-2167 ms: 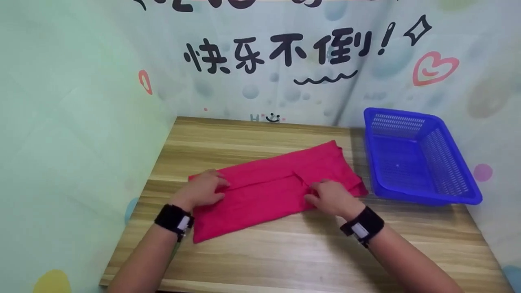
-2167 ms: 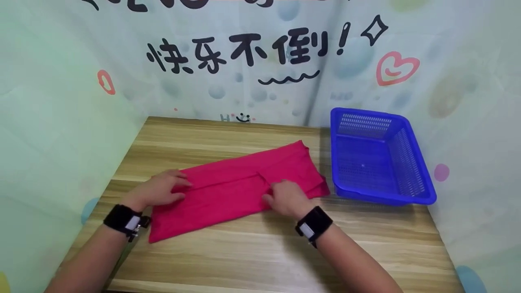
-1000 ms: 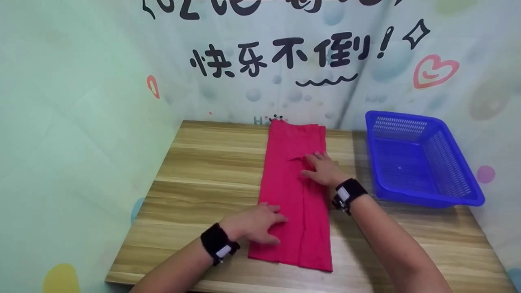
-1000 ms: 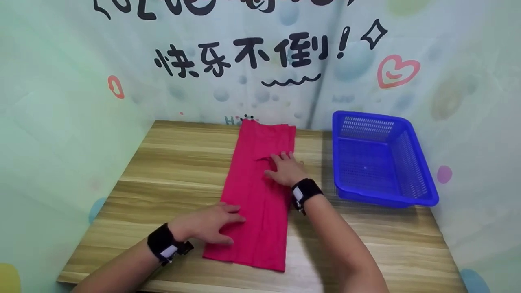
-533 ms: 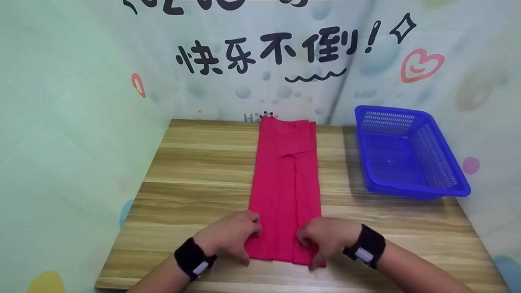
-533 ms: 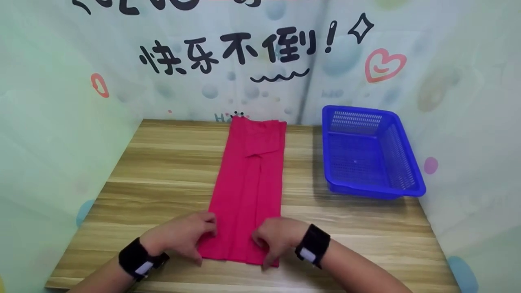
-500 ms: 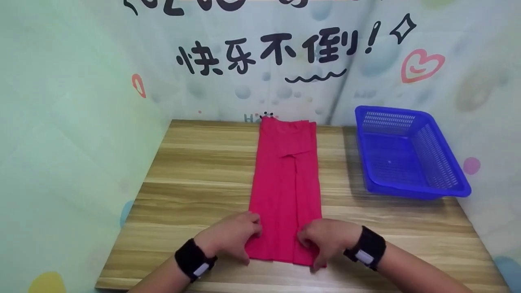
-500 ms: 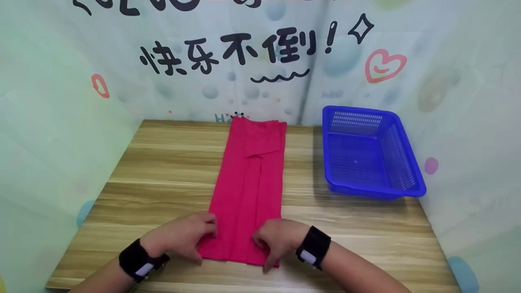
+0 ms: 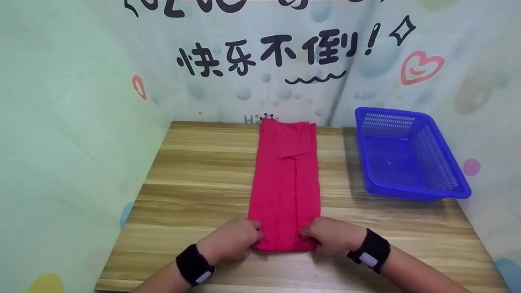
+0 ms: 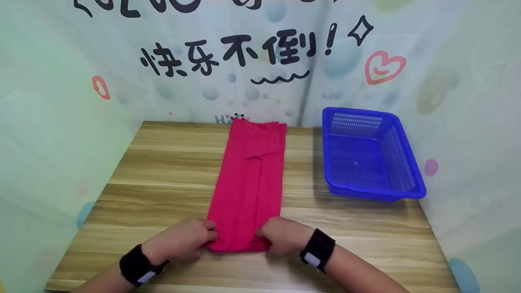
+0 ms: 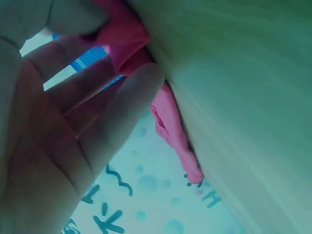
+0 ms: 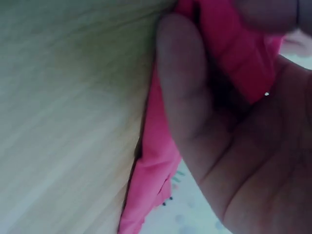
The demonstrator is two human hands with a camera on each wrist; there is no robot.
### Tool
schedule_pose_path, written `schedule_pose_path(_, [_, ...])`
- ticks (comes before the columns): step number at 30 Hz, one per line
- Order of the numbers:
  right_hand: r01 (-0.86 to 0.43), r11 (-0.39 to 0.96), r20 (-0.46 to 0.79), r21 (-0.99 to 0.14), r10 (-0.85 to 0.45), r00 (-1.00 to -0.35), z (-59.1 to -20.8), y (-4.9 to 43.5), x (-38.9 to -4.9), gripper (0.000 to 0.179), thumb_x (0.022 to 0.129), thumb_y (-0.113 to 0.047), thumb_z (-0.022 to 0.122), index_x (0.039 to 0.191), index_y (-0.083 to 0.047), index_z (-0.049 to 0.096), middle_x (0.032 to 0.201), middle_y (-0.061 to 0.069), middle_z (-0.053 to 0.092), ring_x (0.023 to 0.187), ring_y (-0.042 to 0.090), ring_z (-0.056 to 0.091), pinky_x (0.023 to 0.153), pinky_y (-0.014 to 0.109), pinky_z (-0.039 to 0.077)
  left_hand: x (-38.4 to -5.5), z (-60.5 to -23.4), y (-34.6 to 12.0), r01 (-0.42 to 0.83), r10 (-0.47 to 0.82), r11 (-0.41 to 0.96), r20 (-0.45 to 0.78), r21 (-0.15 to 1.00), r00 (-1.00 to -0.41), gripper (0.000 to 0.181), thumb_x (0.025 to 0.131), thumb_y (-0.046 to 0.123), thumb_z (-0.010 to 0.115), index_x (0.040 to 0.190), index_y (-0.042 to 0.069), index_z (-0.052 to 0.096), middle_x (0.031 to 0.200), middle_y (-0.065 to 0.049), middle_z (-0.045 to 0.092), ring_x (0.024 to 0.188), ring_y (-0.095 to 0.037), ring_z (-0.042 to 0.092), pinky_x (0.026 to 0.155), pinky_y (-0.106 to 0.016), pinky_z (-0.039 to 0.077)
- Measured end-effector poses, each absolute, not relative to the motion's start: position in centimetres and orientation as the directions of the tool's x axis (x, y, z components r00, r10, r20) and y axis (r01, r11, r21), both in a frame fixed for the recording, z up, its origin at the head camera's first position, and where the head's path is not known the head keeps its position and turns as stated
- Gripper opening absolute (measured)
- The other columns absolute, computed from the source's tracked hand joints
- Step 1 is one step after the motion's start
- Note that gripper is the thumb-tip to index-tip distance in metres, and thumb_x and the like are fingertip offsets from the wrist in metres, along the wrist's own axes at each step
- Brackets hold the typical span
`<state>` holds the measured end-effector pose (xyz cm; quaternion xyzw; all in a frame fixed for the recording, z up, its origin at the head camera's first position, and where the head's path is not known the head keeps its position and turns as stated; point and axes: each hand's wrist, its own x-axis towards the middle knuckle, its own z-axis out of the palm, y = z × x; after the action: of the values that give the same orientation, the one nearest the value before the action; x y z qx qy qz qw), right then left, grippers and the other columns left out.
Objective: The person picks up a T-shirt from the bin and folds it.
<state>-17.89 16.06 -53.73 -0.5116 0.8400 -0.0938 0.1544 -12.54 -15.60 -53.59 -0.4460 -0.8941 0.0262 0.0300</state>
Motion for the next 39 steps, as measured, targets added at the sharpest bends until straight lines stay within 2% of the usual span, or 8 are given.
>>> schedule_pose_path(6, [-0.82,0.428,-0.109,-0.38,-0.901,-0.42,-53.1,17.1,-18.3,0.029,0.073,0.008,0.063,0.081,-0.019,0.053,0.071,-0.015,0.033,0.063,0.002,0.038,0.057,0.019,0.036,-11.9,-53.3,-15.3,0.811,0.814,0.579,0.007,-0.087,-0.58,0.005,0.085,0.016,0.075,0.085,0.018,0.07,0.077,0.005,0.065,0.072,-0.014,0.064,0.064,-0.03,0.052])
schedule_pose_path(9, [-0.801,0.409,-0.172,-0.437,-0.912,-0.372,-52.4,17.0,-18.3,0.029,0.074,0.01,0.061,0.081,-0.018,0.053,0.071,-0.015,0.033,0.062,0.0,0.037,0.056,0.016,0.034,-12.1,-52.5,-15.5,0.784,0.784,0.621,-0.032,0.019,-0.62,0.006,0.087,0.017,0.072,0.084,0.018,0.067,0.072,0.005,0.063,0.069,-0.014,0.062,0.066,-0.031,0.052])
schedule_pose_path(14, [-0.727,0.382,-0.312,-0.571,-0.92,-0.237,-50.6,17.9,-19.0,0.026,0.076,0.009,0.057,0.075,-0.015,0.049,0.067,-0.019,0.035,0.057,-0.005,0.035,0.051,0.013,0.03,-12.9,-51.2,-15.3,0.711,0.758,0.646,-0.124,0.278,-0.64,0.017,0.094,0.013,0.062,0.08,0.017,0.055,0.066,0.01,0.044,0.063,-0.008,0.045,0.062,-0.025,0.044])
schedule_pose_path(17, [-0.689,0.375,-0.321,-0.621,-0.923,-0.213,-49.5,18.9,-19.7,0.024,0.078,0.008,0.056,0.077,-0.015,0.049,0.068,-0.019,0.038,0.058,-0.006,0.037,0.052,0.013,0.032,-13.1,-50.8,-15.1,0.657,0.746,0.65,-0.158,0.381,-0.647,0.018,0.097,0.012,0.059,0.082,0.017,0.051,0.07,0.011,0.038,0.065,-0.005,0.041,0.061,-0.021,0.04])
schedule_pose_path(19, [-0.688,0.368,-0.266,-0.625,-0.93,-0.255,-48.8,19.6,-20.4,0.025,0.08,0.008,0.057,0.083,-0.016,0.055,0.071,-0.019,0.041,0.06,-0.007,0.04,0.054,0.014,0.036,-13.4,-50.4,-15.0,0.628,0.726,0.665,-0.153,0.404,-0.67,0.013,0.097,0.011,0.058,0.087,0.016,0.052,0.072,0.011,0.038,0.066,-0.005,0.042,0.061,-0.021,0.041])
schedule_pose_path(26, [-0.733,0.507,0.004,-0.453,-0.821,-0.571,-47.4,20.5,-23.9,0.024,0.086,0.007,0.057,0.089,-0.016,0.059,0.072,-0.014,0.041,0.062,0.0,0.041,0.057,0.02,0.041,-17.3,-49.2,-14.9,0.605,0.662,0.684,-0.001,0.408,-0.749,0.006,0.095,0.007,0.056,0.099,0.011,0.054,0.075,0.009,0.043,0.068,-0.009,0.045,0.062,-0.024,0.043])
schedule_pose_path(34, [-0.73,0.588,0.234,-0.348,-0.7,-0.675,-49.5,19.5,-27.4,0.021,0.093,0.01,0.056,0.097,-0.008,0.066,0.082,-0.001,0.062,0.079,0.015,0.062,0.07,0.035,0.054,-23.3,-50.4,-14.8,0.535,0.561,0.725,0.079,0.433,-0.824,0.015,0.1,0.001,0.051,0.108,0.01,0.059,0.098,-0.002,0.062,0.094,-0.017,0.061,0.088,-0.036,0.057])
schedule_pose_path(39, [-0.669,0.65,0.239,-0.361,-0.628,-0.74,-51.3,19.0,-29.7,0.022,0.097,0.01,0.053,0.11,0.003,0.069,0.094,0.015,0.072,0.092,0.035,0.072,0.081,0.049,0.061,-26.9,-52.0,-14.4,0.466,0.51,0.735,0.05,0.492,-0.859,0.019,0.105,0.003,0.044,0.115,0.01,0.058,0.109,-0.006,0.064,0.11,-0.02,0.064,0.102,-0.04,0.055])
